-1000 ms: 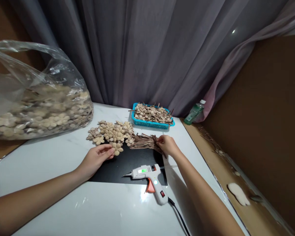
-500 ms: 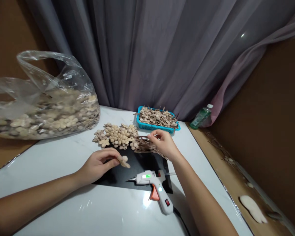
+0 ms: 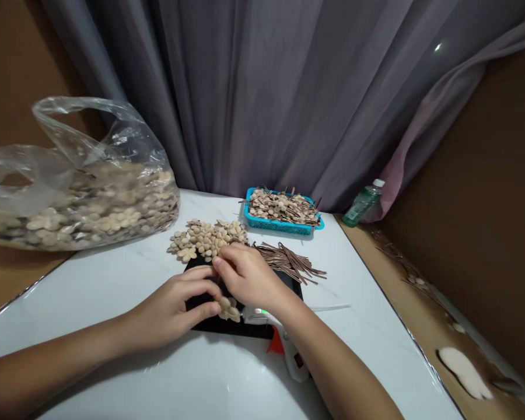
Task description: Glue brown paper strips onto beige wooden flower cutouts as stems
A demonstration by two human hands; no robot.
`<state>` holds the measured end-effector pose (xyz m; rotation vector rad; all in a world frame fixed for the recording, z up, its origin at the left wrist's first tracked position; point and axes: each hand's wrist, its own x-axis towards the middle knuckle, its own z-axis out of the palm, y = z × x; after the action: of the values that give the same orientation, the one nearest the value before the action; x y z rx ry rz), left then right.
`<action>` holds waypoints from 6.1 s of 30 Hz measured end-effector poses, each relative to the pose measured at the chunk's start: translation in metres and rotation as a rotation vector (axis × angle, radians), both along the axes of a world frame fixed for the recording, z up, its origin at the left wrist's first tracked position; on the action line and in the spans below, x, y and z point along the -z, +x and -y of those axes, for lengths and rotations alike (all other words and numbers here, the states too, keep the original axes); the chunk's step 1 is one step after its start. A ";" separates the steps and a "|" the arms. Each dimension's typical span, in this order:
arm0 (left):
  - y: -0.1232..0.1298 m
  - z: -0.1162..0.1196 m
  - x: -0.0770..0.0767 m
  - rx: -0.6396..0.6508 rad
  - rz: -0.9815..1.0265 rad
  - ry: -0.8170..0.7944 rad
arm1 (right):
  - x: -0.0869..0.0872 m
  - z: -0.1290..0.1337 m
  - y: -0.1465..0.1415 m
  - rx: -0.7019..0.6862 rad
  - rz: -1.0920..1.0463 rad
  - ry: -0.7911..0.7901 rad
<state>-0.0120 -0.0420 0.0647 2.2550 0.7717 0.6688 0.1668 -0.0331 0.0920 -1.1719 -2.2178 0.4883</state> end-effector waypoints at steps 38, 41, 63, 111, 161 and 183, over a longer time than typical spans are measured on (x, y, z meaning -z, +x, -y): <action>0.001 0.003 0.001 -0.002 -0.059 -0.055 | -0.002 -0.005 0.017 -0.033 -0.015 -0.255; 0.001 0.004 0.001 0.014 -0.072 -0.073 | -0.002 -0.005 0.018 0.007 -0.016 -0.227; 0.001 0.004 0.001 -0.027 -0.050 -0.016 | -0.001 -0.006 0.021 -0.001 0.002 -0.237; -0.001 0.002 -0.003 -0.123 0.004 0.220 | -0.018 -0.007 0.046 0.210 -0.269 -0.172; -0.005 -0.021 -0.011 -0.307 0.293 -0.342 | -0.014 0.035 0.017 -0.125 0.149 0.263; -0.007 -0.019 -0.007 -0.268 0.269 -0.270 | -0.005 0.026 0.012 -0.076 0.178 0.386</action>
<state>-0.0188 -0.0227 0.0720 1.7908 0.9735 0.9125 0.1783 -0.0593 0.0968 -0.9580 -2.3757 -0.0217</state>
